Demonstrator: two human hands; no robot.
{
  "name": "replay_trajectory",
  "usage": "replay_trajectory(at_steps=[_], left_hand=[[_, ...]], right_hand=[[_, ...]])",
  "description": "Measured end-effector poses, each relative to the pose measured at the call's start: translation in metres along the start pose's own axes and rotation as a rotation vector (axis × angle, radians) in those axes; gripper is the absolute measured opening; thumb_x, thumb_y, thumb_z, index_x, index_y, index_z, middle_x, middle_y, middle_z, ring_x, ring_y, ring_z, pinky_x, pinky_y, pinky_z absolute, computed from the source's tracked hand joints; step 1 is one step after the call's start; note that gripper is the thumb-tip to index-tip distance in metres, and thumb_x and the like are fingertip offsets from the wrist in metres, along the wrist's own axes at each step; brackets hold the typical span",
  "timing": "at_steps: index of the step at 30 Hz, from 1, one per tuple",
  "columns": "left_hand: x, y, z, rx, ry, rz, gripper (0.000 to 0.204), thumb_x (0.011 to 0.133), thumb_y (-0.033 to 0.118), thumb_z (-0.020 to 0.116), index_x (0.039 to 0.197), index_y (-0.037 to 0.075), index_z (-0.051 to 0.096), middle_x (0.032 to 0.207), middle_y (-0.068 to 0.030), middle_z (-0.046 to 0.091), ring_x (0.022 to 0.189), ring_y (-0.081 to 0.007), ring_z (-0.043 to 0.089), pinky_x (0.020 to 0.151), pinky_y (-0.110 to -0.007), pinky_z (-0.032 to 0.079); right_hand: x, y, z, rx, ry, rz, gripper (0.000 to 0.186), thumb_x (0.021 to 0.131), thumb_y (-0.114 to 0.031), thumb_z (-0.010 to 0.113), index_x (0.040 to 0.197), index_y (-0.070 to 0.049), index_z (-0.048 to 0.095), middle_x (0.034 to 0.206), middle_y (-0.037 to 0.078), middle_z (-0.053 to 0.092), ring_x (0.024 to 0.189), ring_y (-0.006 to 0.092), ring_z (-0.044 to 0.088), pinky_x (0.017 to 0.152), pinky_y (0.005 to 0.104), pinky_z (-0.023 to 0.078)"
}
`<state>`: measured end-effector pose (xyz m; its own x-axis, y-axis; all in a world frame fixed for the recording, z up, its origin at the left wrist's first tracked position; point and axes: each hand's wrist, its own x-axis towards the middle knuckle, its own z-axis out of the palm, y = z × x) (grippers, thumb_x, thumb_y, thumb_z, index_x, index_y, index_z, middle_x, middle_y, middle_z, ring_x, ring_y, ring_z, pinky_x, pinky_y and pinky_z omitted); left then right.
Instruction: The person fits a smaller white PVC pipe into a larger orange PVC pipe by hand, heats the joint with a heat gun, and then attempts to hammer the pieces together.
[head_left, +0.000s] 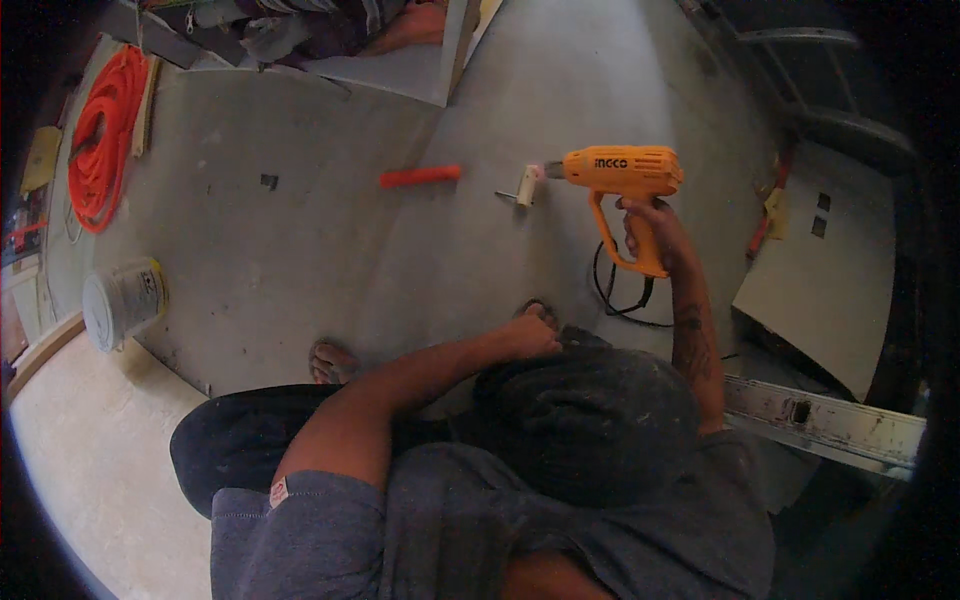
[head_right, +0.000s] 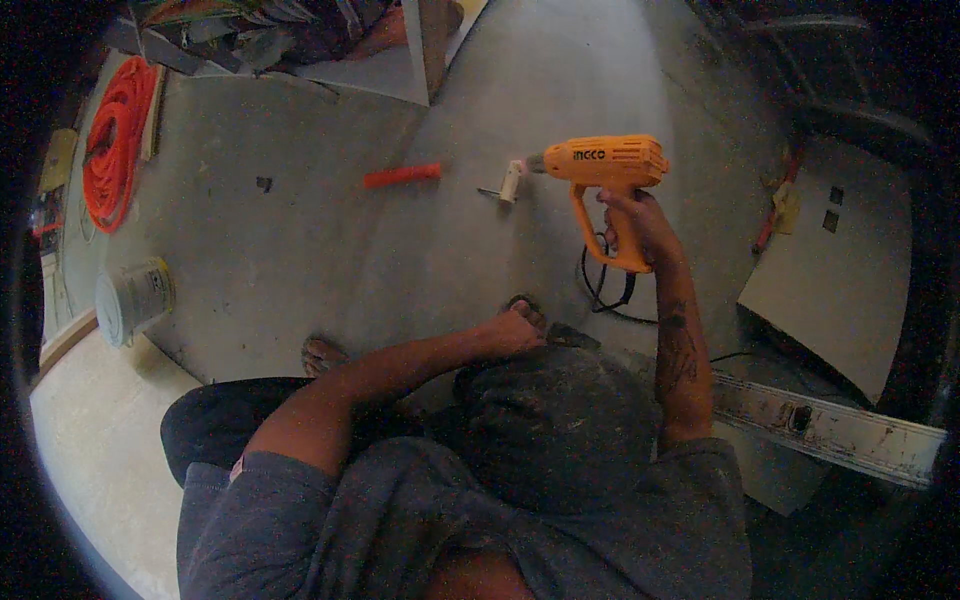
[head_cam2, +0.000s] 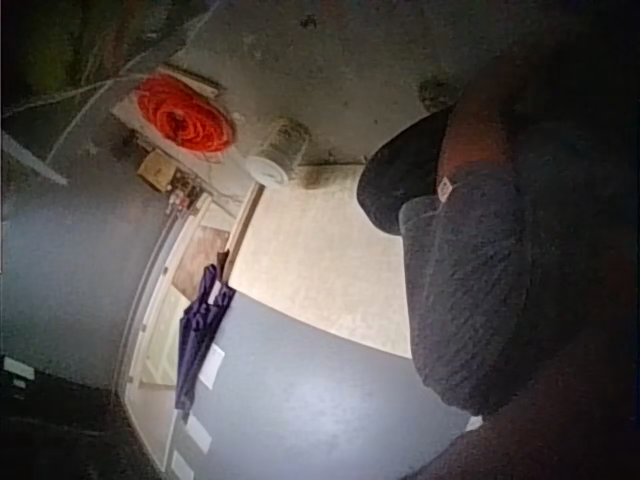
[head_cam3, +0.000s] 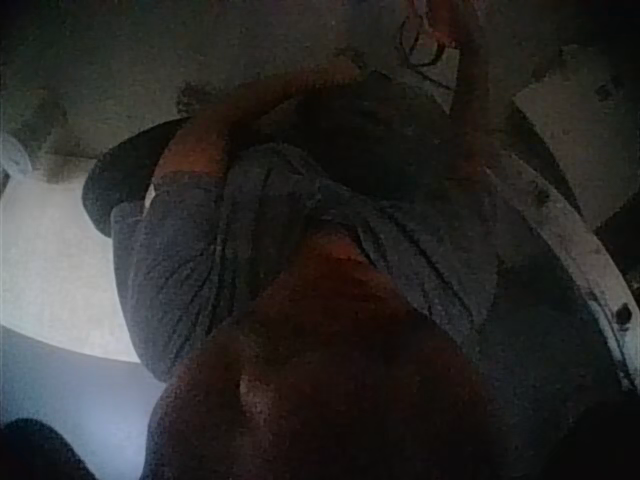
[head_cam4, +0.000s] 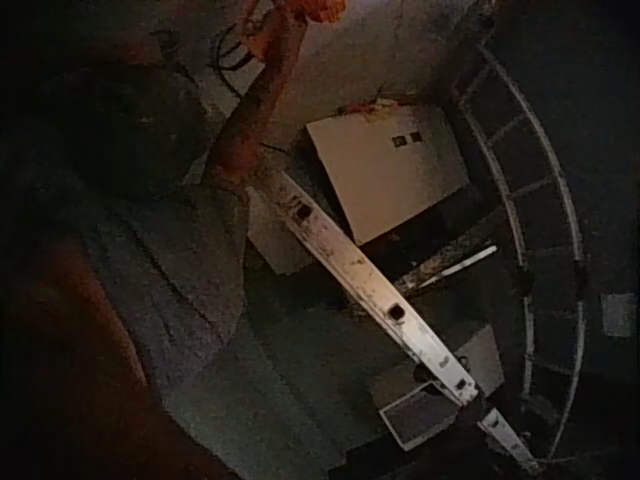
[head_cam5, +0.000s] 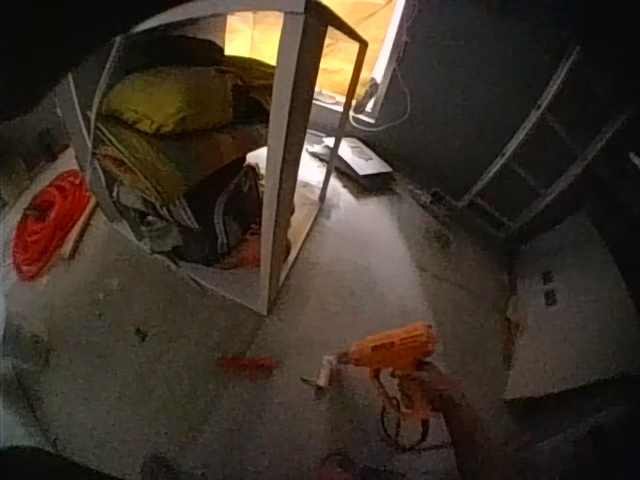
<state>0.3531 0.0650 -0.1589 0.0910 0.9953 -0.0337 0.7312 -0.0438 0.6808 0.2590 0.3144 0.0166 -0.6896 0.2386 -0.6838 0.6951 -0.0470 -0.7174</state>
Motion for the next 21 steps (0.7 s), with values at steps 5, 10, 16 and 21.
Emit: replay_trajectory(at_steps=[5,10,16,21], left_hand=[[0.000,-0.006,0.016,0.039,0.135,0.058,0.021,0.083,0.029,0.051,0.094,0.020,0.067,0.081,-0.0095,0.063,0.090,-0.0298,0.063,0.083,-0.052,0.036],[0.004,-0.008,0.041,0.100,0.270,0.038,0.019,0.081,0.029,0.053,0.093,0.021,0.067,0.080,-0.0086,0.064,0.088,-0.0299,0.064,0.084,-0.053,0.038],[0.001,-0.005,0.030,0.079,0.245,0.060,0.018,0.081,0.028,0.053,0.091,0.021,0.067,0.080,-0.0089,0.064,0.085,-0.0294,0.065,0.083,-0.052,0.038],[0.002,-0.004,0.027,0.094,0.154,0.017,0.018,0.084,0.028,0.052,0.091,0.020,0.067,0.081,-0.0092,0.064,0.084,-0.0293,0.065,0.082,-0.050,0.037]], right_hand=[[-0.002,-0.003,0.006,-0.022,0.010,-0.005,0.037,0.081,-0.033,0.072,0.101,-0.005,0.058,0.068,0.002,0.054,0.048,0.0143,0.055,0.042,0.0296,0.046],[0.002,0.003,0.006,-0.004,0.018,0.006,0.035,0.082,-0.032,0.071,0.102,-0.005,0.060,0.068,0.002,0.053,0.048,0.0141,0.055,0.042,0.0296,0.046],[-0.002,-0.002,0.006,-0.028,0.000,-0.013,0.033,0.083,-0.032,0.071,0.101,-0.006,0.060,0.069,0.001,0.054,0.049,0.0135,0.055,0.043,0.0294,0.046],[-0.005,-0.010,0.009,-0.099,0.018,-0.027,0.040,0.085,-0.030,0.068,0.109,0.000,0.055,0.068,0.002,0.053,0.047,0.0127,0.054,0.041,0.0278,0.044]])
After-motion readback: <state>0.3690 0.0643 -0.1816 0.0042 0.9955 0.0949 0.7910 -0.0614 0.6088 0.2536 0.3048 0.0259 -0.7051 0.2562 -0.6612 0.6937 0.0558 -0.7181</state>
